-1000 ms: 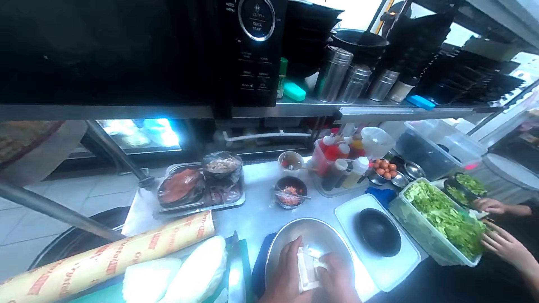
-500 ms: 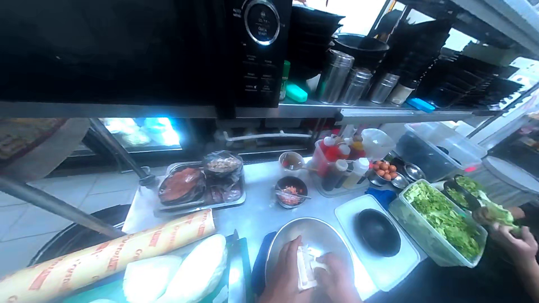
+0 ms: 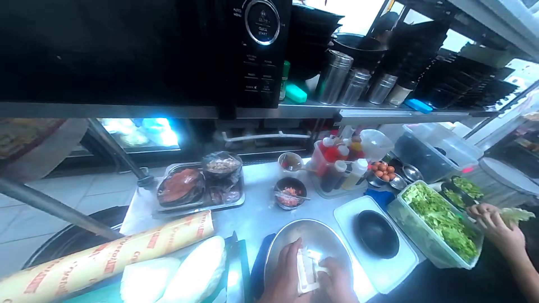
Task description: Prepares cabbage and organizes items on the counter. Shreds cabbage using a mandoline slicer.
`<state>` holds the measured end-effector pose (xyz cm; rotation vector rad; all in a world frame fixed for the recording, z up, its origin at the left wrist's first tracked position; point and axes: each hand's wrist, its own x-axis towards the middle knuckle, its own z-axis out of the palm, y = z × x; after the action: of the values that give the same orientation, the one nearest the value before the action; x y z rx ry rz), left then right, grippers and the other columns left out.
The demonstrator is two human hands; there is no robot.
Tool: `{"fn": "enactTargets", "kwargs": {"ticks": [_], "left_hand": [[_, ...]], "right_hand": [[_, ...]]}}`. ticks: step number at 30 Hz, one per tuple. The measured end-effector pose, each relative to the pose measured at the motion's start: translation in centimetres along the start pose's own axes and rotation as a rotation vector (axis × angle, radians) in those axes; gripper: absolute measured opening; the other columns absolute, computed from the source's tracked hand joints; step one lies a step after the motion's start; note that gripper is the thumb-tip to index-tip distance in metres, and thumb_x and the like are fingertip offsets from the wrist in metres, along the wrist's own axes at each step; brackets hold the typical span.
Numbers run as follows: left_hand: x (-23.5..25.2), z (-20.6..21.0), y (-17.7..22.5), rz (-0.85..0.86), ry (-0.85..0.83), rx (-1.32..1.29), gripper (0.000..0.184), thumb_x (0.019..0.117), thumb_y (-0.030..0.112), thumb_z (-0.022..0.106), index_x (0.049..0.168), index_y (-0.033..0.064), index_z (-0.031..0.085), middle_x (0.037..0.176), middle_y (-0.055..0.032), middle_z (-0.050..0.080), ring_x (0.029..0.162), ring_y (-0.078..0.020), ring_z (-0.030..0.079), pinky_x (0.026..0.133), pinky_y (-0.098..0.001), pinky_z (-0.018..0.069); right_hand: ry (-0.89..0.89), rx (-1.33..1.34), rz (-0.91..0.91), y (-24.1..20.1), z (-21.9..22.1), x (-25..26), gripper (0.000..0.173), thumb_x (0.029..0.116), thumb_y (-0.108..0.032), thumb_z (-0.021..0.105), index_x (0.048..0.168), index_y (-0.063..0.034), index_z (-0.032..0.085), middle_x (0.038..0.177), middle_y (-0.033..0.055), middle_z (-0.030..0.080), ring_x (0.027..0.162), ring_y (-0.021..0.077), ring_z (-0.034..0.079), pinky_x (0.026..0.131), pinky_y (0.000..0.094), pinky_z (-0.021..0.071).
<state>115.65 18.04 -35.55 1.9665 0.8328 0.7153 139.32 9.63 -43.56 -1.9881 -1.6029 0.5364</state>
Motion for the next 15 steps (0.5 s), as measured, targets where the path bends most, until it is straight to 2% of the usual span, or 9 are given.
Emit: {"fn": "enactTargets", "kwargs": {"ticks": [4, 6, 9, 10, 13, 15], "left_hand": [[-0.1, -0.1, 0.0, -0.005, 0.002, -0.003, 0.117, 0.0673, 0.035, 0.091, 0.159, 0.0048, 0.025, 0.149, -0.0155, 0.048, 0.139, -0.0249, 0.047, 0.115, -0.0409, 0.0452], [0.0, -0.3, 0.3, -0.011, -0.002, 0.006, 0.117, 0.0671, 0.035, 0.091, 0.159, 0.0049, 0.025, 0.149, -0.0155, 0.048, 0.138, -0.0253, 0.048, 0.114, -0.0407, 0.0458], [-0.2, 0.0, 0.1, 0.002, 0.003, 0.009, 0.118, 0.0672, 0.035, 0.092, 0.159, 0.0043, 0.025, 0.149, -0.0169, 0.048, 0.138, -0.0258, 0.048, 0.114, -0.0404, 0.0453], [-0.1, 0.0, 0.0, 0.009, 0.009, 0.010, 0.117, 0.0676, 0.035, 0.092, 0.158, 0.0038, 0.025, 0.149, -0.0172, 0.048, 0.138, -0.0261, 0.048, 0.114, -0.0406, 0.0452], [-0.3, 0.2, -0.1, -0.002, 0.015, 0.019, 0.116, 0.0680, 0.035, 0.090, 0.159, 0.0048, 0.025, 0.149, -0.0158, 0.048, 0.138, -0.0254, 0.048, 0.114, -0.0408, 0.0456], [-0.3, 0.1, 0.1, -0.010, 0.006, 0.025, 0.115, 0.0678, 0.035, 0.090, 0.159, 0.0055, 0.025, 0.149, -0.0148, 0.048, 0.138, -0.0245, 0.048, 0.114, -0.0402, 0.0455]], "right_hand": [[0.122, 0.139, -0.222, -4.2, -1.6, 0.3, 0.016, 0.0938, -0.019, 0.071, 0.109, -0.0166, 0.074, 0.105, -0.0034, 0.072, 0.101, 0.0074, 0.068, 0.090, 0.0309, 0.0606], [0.114, 0.107, -0.186, -3.0, -0.8, 0.4, 0.016, 0.0937, -0.020, 0.071, 0.109, -0.0170, 0.074, 0.104, -0.0038, 0.072, 0.101, 0.0071, 0.068, 0.091, 0.0309, 0.0602], [-0.026, 0.023, 0.018, 0.1, 0.1, -0.2, 0.022, 0.0925, -0.024, 0.070, 0.112, -0.0144, 0.074, 0.108, 0.0016, 0.073, 0.104, 0.0135, 0.069, 0.096, 0.0384, 0.0577], [-0.030, 0.031, 0.008, -0.6, -0.4, -0.1, 0.022, 0.0929, -0.025, 0.070, 0.112, -0.0146, 0.074, 0.108, 0.0014, 0.073, 0.104, 0.0127, 0.069, 0.095, 0.0379, 0.0579], [0.084, 0.141, -0.189, -3.9, -1.5, 0.1, 0.017, 0.0936, -0.019, 0.072, 0.110, -0.0159, 0.075, 0.106, -0.0021, 0.073, 0.102, 0.0086, 0.069, 0.092, 0.0323, 0.0599], [0.109, 0.114, -0.208, -3.2, -0.9, 0.3, 0.016, 0.0940, -0.019, 0.071, 0.109, -0.0167, 0.075, 0.105, -0.0028, 0.072, 0.102, 0.0079, 0.068, 0.091, 0.0308, 0.0597]]}}
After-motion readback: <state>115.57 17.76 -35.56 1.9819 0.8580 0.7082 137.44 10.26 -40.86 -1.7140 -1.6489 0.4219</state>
